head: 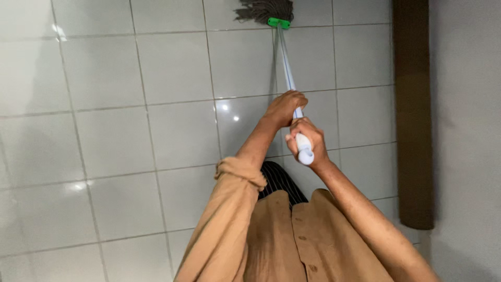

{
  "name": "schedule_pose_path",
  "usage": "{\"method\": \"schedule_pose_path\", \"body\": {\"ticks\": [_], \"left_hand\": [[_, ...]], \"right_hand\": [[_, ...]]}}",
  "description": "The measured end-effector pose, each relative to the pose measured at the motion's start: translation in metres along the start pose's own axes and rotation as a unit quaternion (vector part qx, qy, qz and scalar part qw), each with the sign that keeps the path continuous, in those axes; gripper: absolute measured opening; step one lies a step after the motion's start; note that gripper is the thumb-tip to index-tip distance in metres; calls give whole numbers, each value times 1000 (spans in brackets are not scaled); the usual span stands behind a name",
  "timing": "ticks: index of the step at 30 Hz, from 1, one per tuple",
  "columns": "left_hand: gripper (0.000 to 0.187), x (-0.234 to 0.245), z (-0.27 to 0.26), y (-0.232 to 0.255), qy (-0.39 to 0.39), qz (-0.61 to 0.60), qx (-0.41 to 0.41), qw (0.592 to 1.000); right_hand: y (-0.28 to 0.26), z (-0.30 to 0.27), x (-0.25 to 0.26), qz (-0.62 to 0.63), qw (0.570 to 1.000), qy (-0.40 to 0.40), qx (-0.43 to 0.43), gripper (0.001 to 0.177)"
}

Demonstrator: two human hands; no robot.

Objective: The person mops a tiled floor using a mop, moving the mop head back and forth across the tiles.

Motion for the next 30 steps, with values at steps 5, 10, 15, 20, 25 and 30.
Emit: {"method": "schedule_pose_path", "body": {"ticks": [5,10,15,20,25,30], "left_hand": [[17,55,-61,-38,30,17,-6,999],[12,108,-135,-97,44,44,33,998],[18,179,-212,-119,81,32,97,991],[22,219,-253,-121,112,47,219,968],[20,198,-266,-158,209,73,224,949],[18,134,-238,-165,265,20,183,947]], "right_hand": [[-28,8,-70,43,998,11,35,25],[-58,23,-150,111,989,-16,96,31],[-93,47,-221,186,973,-90,106,31],[-107,71,-249,247,949,-144,133,30],[-90,79,-259,180,943,-251,126,16],[-71,59,-195,144,951,-256,101,13]]}}
Point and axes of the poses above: each hand's wrist, its own z-axis towards the middle knuckle, its own x-axis out of the back of the hand, y = z × x, the point moved 1 cm from there along z, towards the middle knuckle, and after that the axes turned 9 degrees about x, right-handed, at the moved point
